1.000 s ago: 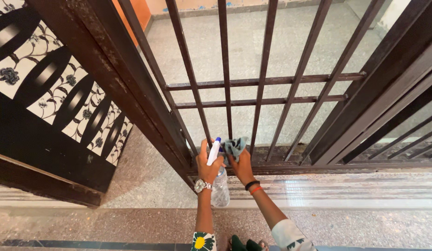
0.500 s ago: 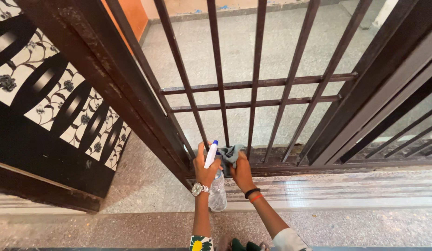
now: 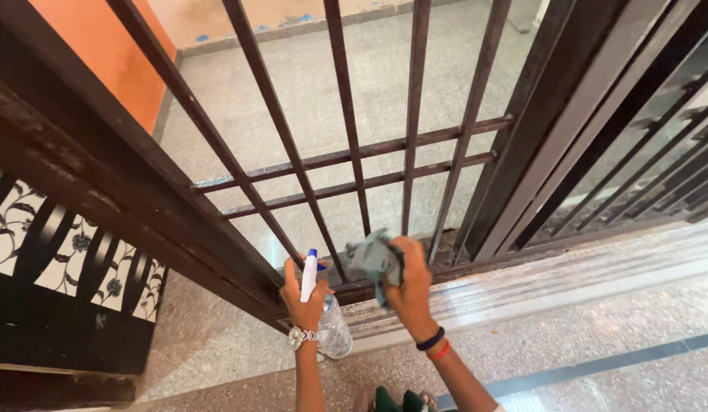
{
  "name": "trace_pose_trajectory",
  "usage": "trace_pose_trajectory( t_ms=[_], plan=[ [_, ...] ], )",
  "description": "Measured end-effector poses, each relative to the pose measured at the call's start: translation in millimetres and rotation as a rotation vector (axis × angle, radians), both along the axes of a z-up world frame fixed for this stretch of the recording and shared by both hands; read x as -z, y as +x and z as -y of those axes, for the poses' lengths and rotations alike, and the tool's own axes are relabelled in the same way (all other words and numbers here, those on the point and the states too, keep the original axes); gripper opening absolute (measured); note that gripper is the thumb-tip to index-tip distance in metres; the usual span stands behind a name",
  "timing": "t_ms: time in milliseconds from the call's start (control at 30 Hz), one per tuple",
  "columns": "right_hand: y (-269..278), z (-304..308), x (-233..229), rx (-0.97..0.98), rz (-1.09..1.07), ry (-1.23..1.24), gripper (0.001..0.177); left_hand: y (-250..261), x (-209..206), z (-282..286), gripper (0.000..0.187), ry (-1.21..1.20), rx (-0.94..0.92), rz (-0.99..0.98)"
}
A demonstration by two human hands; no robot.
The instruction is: The person cleans a metal gate by spraying liquid from a bottle and wiping the metal bars with a cloth.
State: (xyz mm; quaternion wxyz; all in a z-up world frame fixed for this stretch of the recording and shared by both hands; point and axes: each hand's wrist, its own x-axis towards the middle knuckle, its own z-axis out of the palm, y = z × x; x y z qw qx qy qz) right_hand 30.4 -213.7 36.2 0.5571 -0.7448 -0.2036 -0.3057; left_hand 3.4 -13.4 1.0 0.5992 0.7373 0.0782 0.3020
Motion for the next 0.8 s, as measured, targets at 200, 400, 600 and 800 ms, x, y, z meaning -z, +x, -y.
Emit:
trace_pose_trajectory(
  t_ms=[200, 400, 600, 800],
  plan=[
    [13.8, 3.0, -63.7, 0.226, 0.397, -0.039, 0.038, 0.1, 2.2, -1.0, 0.045, -0.004, -0.006, 0.011],
    [34.3, -31.5, -70.9, 0.206, 0.375, -0.261, 0.055, 0.0, 2.8, -5.8, 0.045, 0.076, 0.006, 0.013],
    [25.3, -48.0, -51.9, 0.144, 0.389, -0.195, 0.068, 0.7, 8.0, -9.8, 0.048, 0.02, 0.018, -0.029],
    [33.1, -47.6, -24.7, 0.111, 0.349, -0.158, 0.056, -2.6, 3.9, -8.7, 0.049, -0.015, 0.03, -0.021]
  ],
)
